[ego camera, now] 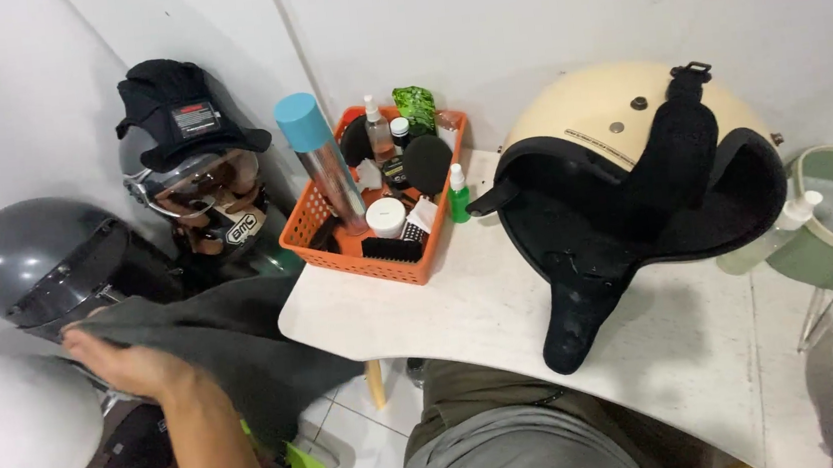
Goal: The person cleans the interior padding of a beige motorcycle helmet using a toothbrush and a cleaning solution from a nearby container. After scrubbing, they wipe the helmet's interior with a dark cloth to remove excess moisture and residue.
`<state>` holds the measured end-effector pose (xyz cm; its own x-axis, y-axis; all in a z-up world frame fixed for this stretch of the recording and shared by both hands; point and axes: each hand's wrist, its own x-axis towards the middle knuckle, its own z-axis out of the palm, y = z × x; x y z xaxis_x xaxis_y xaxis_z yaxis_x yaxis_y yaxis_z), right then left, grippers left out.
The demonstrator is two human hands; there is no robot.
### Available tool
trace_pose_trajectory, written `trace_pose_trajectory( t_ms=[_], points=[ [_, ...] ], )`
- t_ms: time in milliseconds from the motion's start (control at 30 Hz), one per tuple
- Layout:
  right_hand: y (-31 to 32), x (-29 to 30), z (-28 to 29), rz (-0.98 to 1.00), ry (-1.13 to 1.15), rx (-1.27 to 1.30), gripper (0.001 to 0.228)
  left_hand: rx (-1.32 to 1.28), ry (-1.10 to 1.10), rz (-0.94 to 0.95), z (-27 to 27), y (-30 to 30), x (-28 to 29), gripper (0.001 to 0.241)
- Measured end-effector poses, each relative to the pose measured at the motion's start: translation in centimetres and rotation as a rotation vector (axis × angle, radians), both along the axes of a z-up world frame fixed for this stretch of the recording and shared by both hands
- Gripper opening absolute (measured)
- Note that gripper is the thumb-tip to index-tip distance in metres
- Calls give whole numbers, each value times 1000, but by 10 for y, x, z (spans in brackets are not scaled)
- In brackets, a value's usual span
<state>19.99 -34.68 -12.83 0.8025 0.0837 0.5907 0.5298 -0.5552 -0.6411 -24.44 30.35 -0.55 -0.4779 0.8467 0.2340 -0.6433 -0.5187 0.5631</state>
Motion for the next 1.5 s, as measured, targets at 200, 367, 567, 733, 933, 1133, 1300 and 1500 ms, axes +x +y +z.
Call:
trace_pose_trajectory(
  t_ms=[200, 367, 567, 733, 933, 1133, 1300, 1500],
  points=[
    [-23, 4, -3, 6, -24, 63, 19, 298, 170, -308, 74, -94, 32, 16],
    [-25, 7, 6, -57, -187, -70, 5, 500, 190, -675, 123, -177, 67, 16],
    [-8, -15, 38, -77, -158, -1, 14, 568, -93, -1009, 143, -246, 146, 21],
    [-3, -21, 48, -68, -132, 29, 12, 499, 21, -1047, 79, -275, 235, 13],
    [8, -30, 61, -33, 51, 132, 15, 962, 1372, -1068, 45, -306, 258, 66],
    [58, -57, 137, 53, -88, -49, 21, 1217, 1524, -653, 12, -309, 263, 59],
    [113, -41, 212, 324, -434, -89, 57, 1138, 1620, -606, -2, -310, 273, 63],
    [150, 15, 211, 405, -404, -33, 63, 1271, 1617, -570, -8, -334, 297, 69]
  ],
)
